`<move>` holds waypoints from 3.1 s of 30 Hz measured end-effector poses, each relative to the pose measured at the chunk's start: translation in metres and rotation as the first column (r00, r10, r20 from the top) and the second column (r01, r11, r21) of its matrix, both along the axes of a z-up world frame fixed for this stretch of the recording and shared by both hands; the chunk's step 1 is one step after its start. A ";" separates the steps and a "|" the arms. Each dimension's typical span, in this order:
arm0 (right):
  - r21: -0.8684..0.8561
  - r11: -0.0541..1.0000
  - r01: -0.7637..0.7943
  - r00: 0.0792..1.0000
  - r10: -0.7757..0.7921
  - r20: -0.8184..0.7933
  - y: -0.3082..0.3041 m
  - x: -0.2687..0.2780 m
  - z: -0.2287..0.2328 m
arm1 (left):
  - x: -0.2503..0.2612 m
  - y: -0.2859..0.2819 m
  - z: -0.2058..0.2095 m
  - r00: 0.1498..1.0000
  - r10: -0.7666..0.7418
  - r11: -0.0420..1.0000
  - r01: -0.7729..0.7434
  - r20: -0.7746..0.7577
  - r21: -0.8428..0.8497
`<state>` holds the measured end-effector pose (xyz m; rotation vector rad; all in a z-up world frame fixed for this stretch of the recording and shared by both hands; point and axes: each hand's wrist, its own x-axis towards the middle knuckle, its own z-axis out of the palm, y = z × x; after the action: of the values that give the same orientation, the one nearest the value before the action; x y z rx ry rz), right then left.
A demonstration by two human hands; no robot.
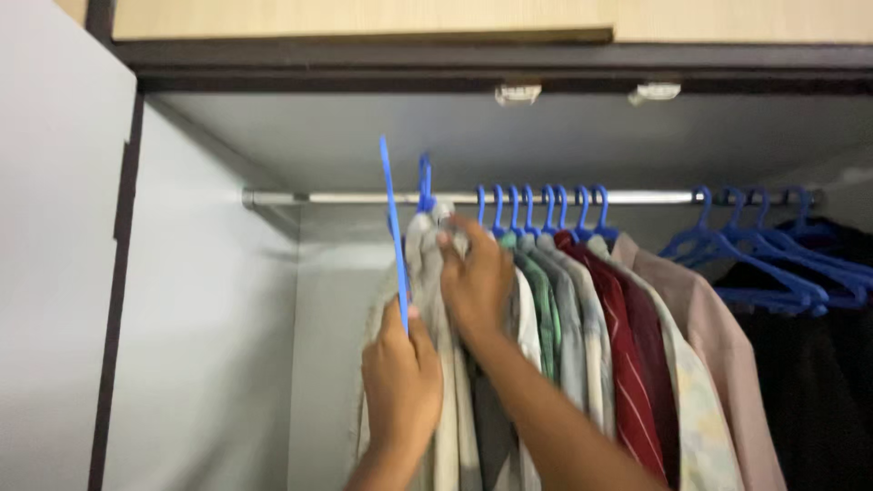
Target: The person removes several shirts and a pair of pants from a closet, one at a time, and places them on a nearby surface. The items include a striped polo, a light-colored shirt, a striped button-down, a plaid shirt, a floral shirt, and dark pants.
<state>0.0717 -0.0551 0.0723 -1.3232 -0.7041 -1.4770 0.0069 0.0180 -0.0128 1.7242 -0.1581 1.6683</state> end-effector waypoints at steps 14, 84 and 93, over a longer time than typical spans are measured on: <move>0.129 0.971 -0.201 0.979 0.202 0.006 0.035 0.030 -0.024 | 0.026 0.022 -0.005 0.995 0.097 0.994 -0.096 -0.009 0.058; 0.238 0.971 -0.008 1.000 0.010 -0.006 0.032 0.007 -0.010 | 0.035 0.042 0.045 0.957 0.043 0.982 -0.094 -0.287 -0.165; 0.185 0.970 -0.157 0.975 0.182 -0.126 0.025 -0.011 -0.041 | 0.042 0.040 0.030 0.981 0.072 0.995 -0.083 -0.179 -0.056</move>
<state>0.0604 -0.0304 0.0309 -1.1907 -0.5671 -1.2632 0.0486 0.0582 0.0173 1.8403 0.0443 1.5484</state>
